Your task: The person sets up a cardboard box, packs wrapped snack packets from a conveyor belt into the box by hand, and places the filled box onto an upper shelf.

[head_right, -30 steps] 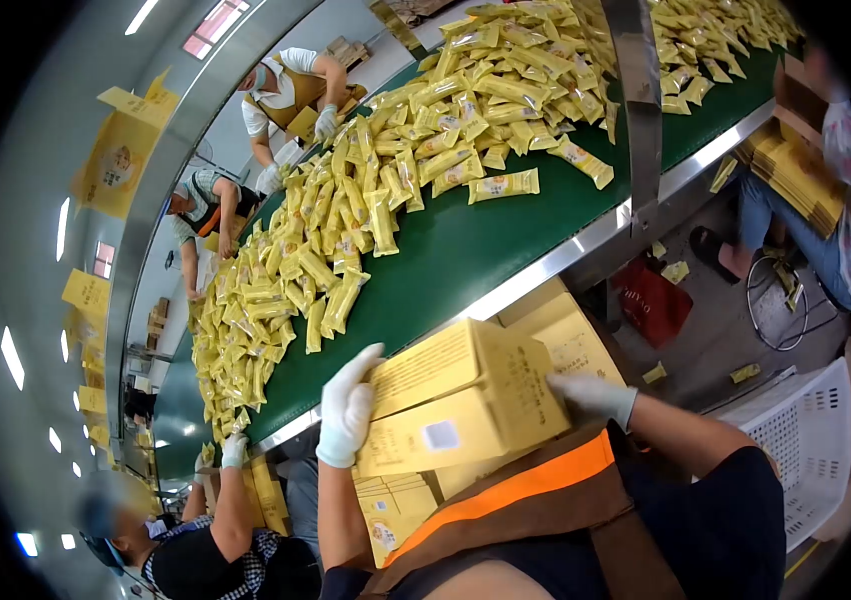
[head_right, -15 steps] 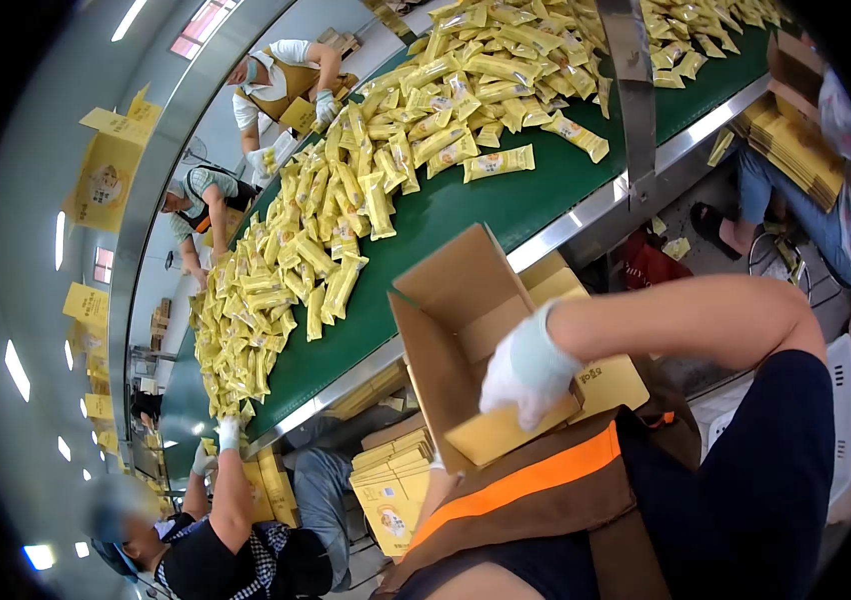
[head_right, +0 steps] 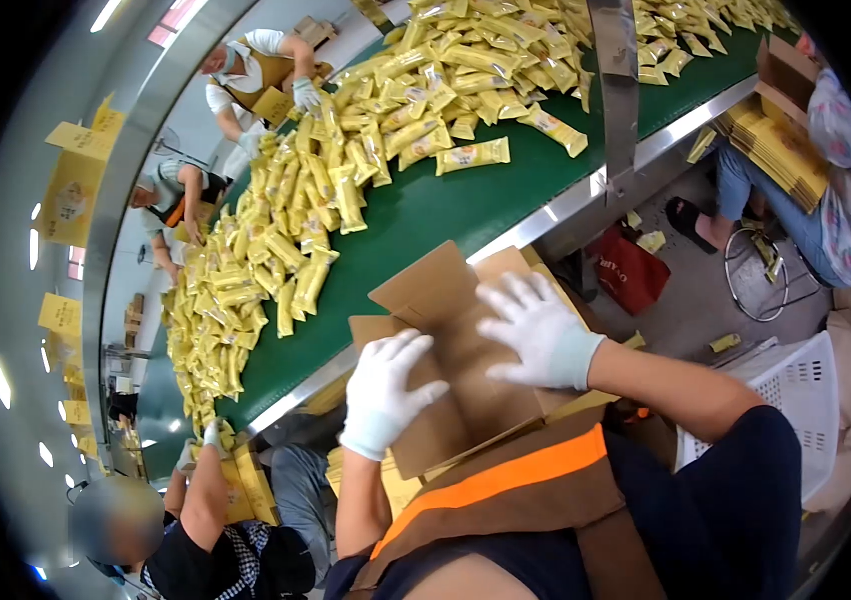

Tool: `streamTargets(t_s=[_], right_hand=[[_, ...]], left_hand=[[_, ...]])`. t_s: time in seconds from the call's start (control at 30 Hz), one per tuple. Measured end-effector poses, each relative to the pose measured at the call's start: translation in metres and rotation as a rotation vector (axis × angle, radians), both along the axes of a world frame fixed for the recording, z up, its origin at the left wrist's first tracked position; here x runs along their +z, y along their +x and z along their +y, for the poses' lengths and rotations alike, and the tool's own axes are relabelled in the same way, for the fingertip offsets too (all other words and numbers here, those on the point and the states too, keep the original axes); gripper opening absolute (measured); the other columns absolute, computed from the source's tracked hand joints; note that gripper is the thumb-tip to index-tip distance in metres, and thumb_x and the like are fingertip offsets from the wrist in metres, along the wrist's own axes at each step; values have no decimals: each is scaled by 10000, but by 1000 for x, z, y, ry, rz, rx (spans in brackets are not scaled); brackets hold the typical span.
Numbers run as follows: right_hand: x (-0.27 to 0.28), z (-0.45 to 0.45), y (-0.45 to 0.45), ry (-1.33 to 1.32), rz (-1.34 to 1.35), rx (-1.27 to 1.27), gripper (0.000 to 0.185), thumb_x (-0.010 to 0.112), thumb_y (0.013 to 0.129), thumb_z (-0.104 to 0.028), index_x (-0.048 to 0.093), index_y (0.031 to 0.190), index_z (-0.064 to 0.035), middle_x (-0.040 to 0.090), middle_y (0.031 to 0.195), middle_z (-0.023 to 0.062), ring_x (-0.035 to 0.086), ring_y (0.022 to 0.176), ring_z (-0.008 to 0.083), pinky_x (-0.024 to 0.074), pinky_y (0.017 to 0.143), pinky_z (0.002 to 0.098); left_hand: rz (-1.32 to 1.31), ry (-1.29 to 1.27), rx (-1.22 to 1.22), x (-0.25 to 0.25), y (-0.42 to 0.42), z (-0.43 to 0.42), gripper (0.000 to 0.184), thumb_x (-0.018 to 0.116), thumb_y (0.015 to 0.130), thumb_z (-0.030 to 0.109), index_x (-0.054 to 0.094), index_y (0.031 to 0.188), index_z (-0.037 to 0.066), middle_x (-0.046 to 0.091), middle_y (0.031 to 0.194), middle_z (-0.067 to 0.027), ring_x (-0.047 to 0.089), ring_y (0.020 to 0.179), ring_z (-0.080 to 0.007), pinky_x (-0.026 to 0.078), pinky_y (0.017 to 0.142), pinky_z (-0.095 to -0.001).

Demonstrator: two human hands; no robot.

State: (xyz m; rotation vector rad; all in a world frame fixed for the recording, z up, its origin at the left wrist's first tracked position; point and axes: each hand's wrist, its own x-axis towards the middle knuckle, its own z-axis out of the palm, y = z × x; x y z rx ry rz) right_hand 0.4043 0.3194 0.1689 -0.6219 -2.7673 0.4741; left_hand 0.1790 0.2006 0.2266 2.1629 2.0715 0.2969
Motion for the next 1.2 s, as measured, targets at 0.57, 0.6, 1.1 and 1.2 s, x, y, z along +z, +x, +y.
streamTargets(t_s=[0.57,0.6,1.1,1.2], right_hand=[[-41,318,-83,-421,685,-664,575,531,943,-479,575,1338,-63,594,1341,173,551,1247,314,409,1049,365],[-40,347,-102,-314,551,-769,743,493,900,-622,497,1431,-103,502,1445,200,503,1308,333,361,1096,388],[-11,274,-192,225,-216,194,545,719,732,-457,634,1231,-256,495,1352,136,518,1110,399,481,954,483],[-38,240,-144,174,-250,309,485,684,785,-415,646,1243,-257,581,1283,171,522,1223,404,488,973,437]], left_hand=[[61,480,667,-100,-184,29,708,526,960,472,332,1530,100,284,1585,-211,217,1466,-454,148,1184,-575],[44,403,852,-102,-222,40,764,509,958,545,296,1542,101,282,1576,-231,228,1456,-461,188,1176,-557],[-89,194,580,-137,-176,141,590,706,787,559,674,1218,157,428,1497,-139,337,1405,-336,172,1125,-612],[-46,61,559,-118,-176,124,635,704,767,590,671,1196,123,384,1536,-134,291,1439,-339,123,1134,-654]])
